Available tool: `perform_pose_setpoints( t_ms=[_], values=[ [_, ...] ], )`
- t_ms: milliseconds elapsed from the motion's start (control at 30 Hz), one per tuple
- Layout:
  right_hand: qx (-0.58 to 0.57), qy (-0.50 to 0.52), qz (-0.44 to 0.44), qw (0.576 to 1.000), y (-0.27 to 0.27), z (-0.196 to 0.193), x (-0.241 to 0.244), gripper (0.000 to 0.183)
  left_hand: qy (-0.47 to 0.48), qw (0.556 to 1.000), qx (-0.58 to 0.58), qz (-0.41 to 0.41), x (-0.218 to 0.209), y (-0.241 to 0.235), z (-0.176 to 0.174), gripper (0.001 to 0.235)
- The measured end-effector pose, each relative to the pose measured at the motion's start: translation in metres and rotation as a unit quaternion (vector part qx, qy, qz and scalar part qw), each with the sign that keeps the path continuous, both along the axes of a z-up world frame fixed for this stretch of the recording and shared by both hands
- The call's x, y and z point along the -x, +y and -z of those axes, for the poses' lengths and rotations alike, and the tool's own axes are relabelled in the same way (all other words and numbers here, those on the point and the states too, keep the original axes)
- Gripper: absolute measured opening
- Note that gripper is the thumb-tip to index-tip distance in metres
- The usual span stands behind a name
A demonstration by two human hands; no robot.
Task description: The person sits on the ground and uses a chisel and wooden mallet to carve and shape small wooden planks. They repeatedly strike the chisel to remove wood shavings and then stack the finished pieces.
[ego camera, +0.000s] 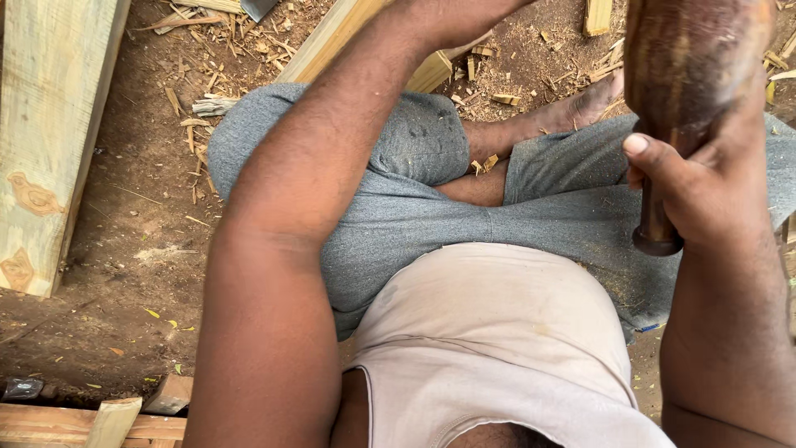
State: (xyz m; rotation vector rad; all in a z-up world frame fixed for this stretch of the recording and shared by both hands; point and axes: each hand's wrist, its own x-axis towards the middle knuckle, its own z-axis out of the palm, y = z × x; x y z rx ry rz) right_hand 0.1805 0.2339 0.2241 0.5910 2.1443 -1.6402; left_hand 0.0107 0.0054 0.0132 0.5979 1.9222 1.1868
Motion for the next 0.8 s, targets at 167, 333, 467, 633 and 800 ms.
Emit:
perform_pose_setpoints(
  t_ms=[167, 333, 467, 633, 800],
  values=[
    [-0.003, 0.023, 0.037, 0.999, 0.02, 0.006, -0.029, 0.064, -0.016, 1.0, 0.001, 0.0, -0.006, 0.006, 0.016, 0.052],
    [-0.043, 0.004, 0.075, 0.996, 0.046, 0.007, -0.05, 0.04, -0.027, 1.0, -0.001, -0.01, -0.017, 0.008, 0.022, 0.054],
    [-0.092, 0.107, 0.082, 0.987, 0.019, 0.012, -0.041, 0.048, 0.035, 0.997, -0.057, -0.035, -0.018, 0.009, 0.014, 0.051],
    [-0.331, 0.158, -0.158, 0.917, -0.028, 0.025, 0.004, 0.101, -0.004, 1.0, -0.029, -0.01, -0.017, 0.003, -0.004, 0.04],
    [-0.011, -0.074, 0.025, 0.997, -0.013, 0.019, 0.001, 0.091, -0.035, 0.999, -0.021, -0.014, -0.016, 0.001, -0.017, 0.036]
  ],
)
